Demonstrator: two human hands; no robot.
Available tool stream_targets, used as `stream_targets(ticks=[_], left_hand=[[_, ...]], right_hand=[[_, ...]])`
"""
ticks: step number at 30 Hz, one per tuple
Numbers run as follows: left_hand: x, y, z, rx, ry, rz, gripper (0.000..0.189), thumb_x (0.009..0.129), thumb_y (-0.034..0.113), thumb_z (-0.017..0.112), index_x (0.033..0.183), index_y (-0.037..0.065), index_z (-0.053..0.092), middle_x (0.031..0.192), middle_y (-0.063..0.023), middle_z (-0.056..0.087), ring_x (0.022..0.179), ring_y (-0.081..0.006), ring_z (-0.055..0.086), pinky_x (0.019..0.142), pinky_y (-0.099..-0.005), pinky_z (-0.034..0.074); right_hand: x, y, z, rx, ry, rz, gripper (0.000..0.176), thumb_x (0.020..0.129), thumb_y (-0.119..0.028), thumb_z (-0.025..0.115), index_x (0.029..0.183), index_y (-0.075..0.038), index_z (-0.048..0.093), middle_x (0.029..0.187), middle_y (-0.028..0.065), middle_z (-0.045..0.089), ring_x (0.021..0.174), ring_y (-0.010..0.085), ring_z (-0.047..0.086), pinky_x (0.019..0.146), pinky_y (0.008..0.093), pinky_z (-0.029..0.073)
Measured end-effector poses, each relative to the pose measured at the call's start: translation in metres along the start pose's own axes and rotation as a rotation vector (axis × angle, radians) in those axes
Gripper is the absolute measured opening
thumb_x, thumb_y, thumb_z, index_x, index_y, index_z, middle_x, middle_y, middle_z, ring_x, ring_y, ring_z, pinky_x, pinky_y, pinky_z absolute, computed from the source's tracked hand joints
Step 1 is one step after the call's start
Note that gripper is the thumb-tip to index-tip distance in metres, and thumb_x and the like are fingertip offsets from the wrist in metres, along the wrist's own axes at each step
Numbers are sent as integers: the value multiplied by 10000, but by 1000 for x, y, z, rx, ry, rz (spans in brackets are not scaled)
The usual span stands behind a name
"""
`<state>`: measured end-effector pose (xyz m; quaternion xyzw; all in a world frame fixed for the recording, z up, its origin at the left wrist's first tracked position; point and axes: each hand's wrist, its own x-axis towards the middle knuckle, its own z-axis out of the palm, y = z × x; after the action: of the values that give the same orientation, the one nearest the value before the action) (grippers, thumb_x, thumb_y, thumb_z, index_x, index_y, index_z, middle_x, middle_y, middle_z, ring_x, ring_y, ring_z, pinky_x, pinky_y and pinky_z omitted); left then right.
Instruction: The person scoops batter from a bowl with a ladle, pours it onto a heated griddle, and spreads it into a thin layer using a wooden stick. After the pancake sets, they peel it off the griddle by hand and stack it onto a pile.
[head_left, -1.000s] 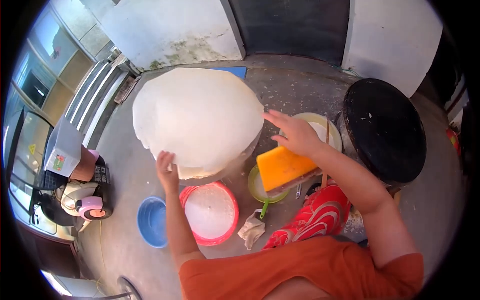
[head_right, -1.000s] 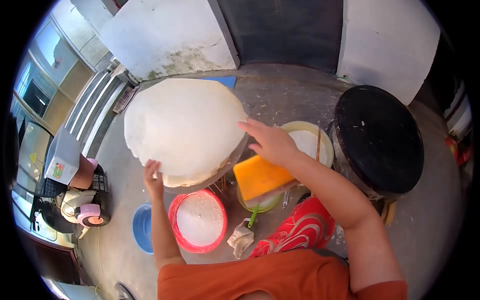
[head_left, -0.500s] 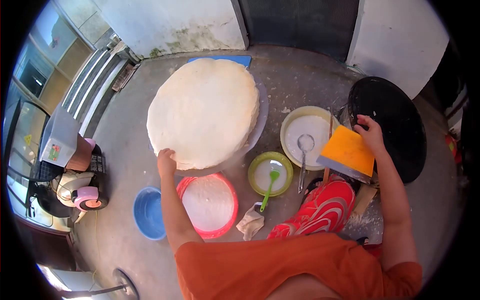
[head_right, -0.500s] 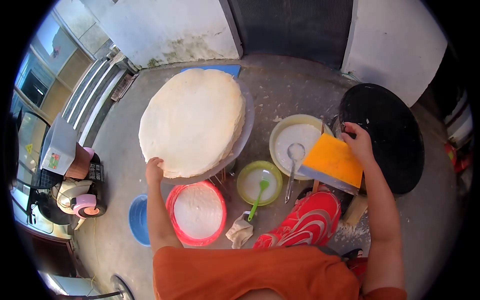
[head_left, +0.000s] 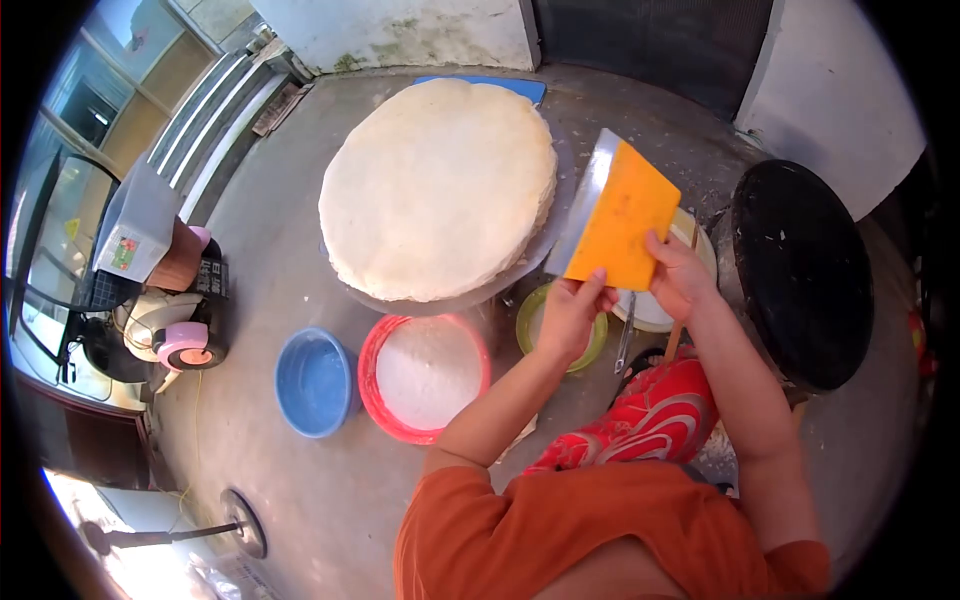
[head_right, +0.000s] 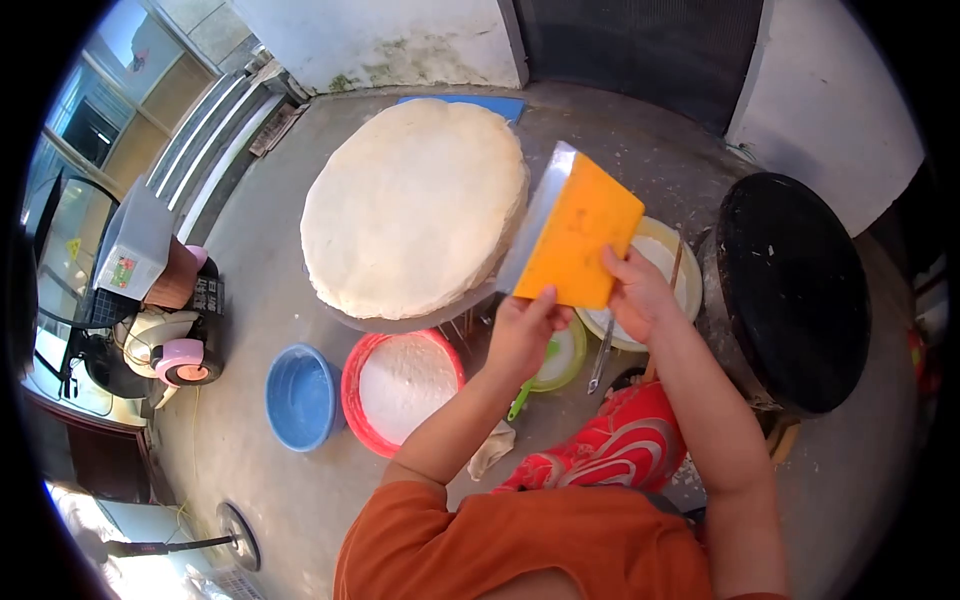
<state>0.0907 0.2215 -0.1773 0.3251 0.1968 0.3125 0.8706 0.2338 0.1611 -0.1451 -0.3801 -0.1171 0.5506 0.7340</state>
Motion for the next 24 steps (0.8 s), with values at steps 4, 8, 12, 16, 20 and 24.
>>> stream_targets(ticks=[4, 8, 12, 16, 20, 24], left_hand=[[47, 34, -5, -14, 270, 109, 137, 836, 92, 520, 928, -9, 523, 728, -61, 570, 513, -117, 501, 463, -211, 401], [119, 76, -80, -211, 544, 32, 60, 859, 110, 488, 871, 55, 466, 671, -22, 439, 522, -103, 404, 431, -189, 324], [133, 93, -120, -252, 569, -33, 60, 883, 140, 445, 884, 80, 456, 684, -27, 431, 533, -109, 391, 435, -197, 302], [109, 82, -104, -325, 623, 58, 163, 889, 134, 425, 995, 10, 424, 865, -88, 498, 709, -157, 491, 561, -211, 434], [57, 49, -64, -206, 635, 196, 362, 870, 105, 440, 1192, -21, 336, 1126, -131, 458, 943, -195, 484, 723, -269, 431], [12, -21, -38, 297, 526, 96, 407, 816, 87, 496, 1193, 4, 368, 1118, -90, 475, 905, -178, 509, 736, -290, 400]], right_hand=[[-2, -7, -14, -571, 86, 75, 474, 855, -310, 494, 1226, -51, 352, 1144, 82, 473, 1007, 170, 489, 842, 302, 403], [-24, -24, -58, -609, 165, 136, 370, 874, -262, 472, 1174, -54, 418, 1000, 64, 548, 863, 135, 536, 740, 264, 427], [-49, -29, -121, -606, 279, 181, 308, 849, -248, 511, 1102, -74, 492, 914, 30, 579, 803, 112, 552, 674, 248, 435], [-82, -24, -165, -588, 426, 258, 272, 846, -257, 516, 1051, -80, 520, 863, 24, 588, 748, 111, 561, 643, 237, 437], [-112, -4, -219, -588, 565, 337, 282, 823, -279, 541, 1027, -84, 533, 846, 21, 588, 728, 105, 557, 624, 238, 441], [-113, 47, -270, -744, 636, 428, 374, 793, -333, 567, 1043, -57, 522, 889, 56, 581, 758, 138, 557, 645, 256, 447]])
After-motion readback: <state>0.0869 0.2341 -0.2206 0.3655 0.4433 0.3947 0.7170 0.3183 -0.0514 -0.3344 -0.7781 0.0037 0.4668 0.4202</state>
